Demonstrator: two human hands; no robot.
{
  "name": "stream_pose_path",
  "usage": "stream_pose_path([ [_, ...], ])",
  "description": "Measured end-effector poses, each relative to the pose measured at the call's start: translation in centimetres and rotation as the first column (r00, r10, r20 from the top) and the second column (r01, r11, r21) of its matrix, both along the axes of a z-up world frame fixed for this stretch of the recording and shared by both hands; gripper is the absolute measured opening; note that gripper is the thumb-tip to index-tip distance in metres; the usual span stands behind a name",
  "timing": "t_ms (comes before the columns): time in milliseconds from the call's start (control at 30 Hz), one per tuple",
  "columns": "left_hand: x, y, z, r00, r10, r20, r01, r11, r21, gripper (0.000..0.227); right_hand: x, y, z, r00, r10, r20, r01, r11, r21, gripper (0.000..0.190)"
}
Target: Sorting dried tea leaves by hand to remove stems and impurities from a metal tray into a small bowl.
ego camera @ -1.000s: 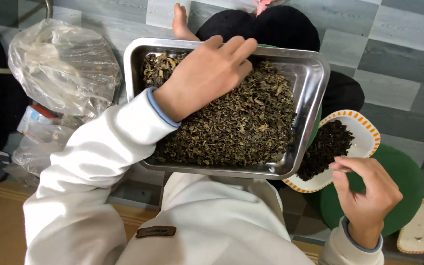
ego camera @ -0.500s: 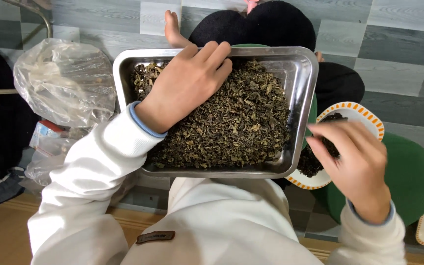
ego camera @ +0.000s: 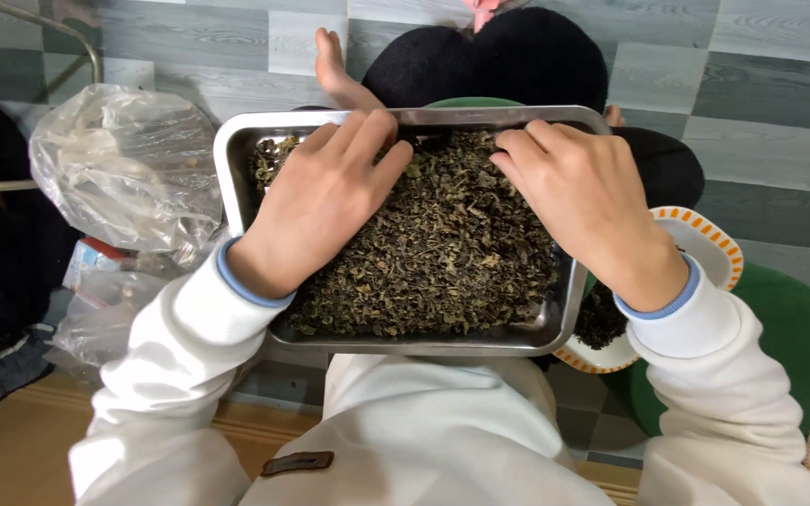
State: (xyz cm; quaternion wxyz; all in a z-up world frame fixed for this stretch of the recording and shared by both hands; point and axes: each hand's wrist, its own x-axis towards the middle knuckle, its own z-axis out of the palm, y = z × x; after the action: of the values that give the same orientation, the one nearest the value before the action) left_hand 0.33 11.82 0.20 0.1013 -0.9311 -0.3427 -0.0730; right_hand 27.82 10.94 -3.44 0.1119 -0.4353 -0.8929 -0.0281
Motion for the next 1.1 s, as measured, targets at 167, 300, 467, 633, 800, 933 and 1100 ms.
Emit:
stream_pose_path([
  [167,-1.7,-1.6,0.5,0.978,0.057,0.2,-0.01,0.973,-0.23,0.034,-0.1,0.0,0.0,0.999,0.035,-0.018,-0.035,0.999,-0.03,0.012],
  [300,-2.2,-2.5,0.4,0.929,0.123,0.348,0.037,0.907,-0.42,0.024,0.1,-0.1,0.1,0.997,0.065,-0.029,-0.066,0.996,-0.051,0.014],
  [467,-2.0,-2.6,0.1,0.901,0.151,0.407,0.05,0.895,-0.444,0.014,0.4,-0.1,0.1,0.998,0.066,-0.024,-0.067,0.996,-0.056,0.018],
  [633,-1.8,-2.8,0.8,0.879,0.168,0.446,0.065,0.885,-0.461,0.014,0.1,-0.2,1.0,0.993,0.099,-0.068,-0.101,0.995,-0.022,0.012],
  [800,-1.9,-3.9,1.2,0.858,0.201,0.472,0.058,0.876,-0.478,0.013,-0.5,-1.7,2.9,0.813,0.095,-0.575,-0.262,0.941,-0.215,0.008],
  [933,-1.8,-5.6,1.7,0.816,0.214,0.537,0.1,0.863,-0.496,0.012,-0.9,-3.7,3.1,0.745,0.006,-0.667,-0.264,0.921,-0.286,0.009],
  [1100,-1.1,-9.4,0.3,0.739,0.301,0.602,0.048,0.869,-0.493,0.023,-2.6,-4.9,2.2,0.651,-0.025,-0.758,-0.339,0.885,-0.32,0.011],
])
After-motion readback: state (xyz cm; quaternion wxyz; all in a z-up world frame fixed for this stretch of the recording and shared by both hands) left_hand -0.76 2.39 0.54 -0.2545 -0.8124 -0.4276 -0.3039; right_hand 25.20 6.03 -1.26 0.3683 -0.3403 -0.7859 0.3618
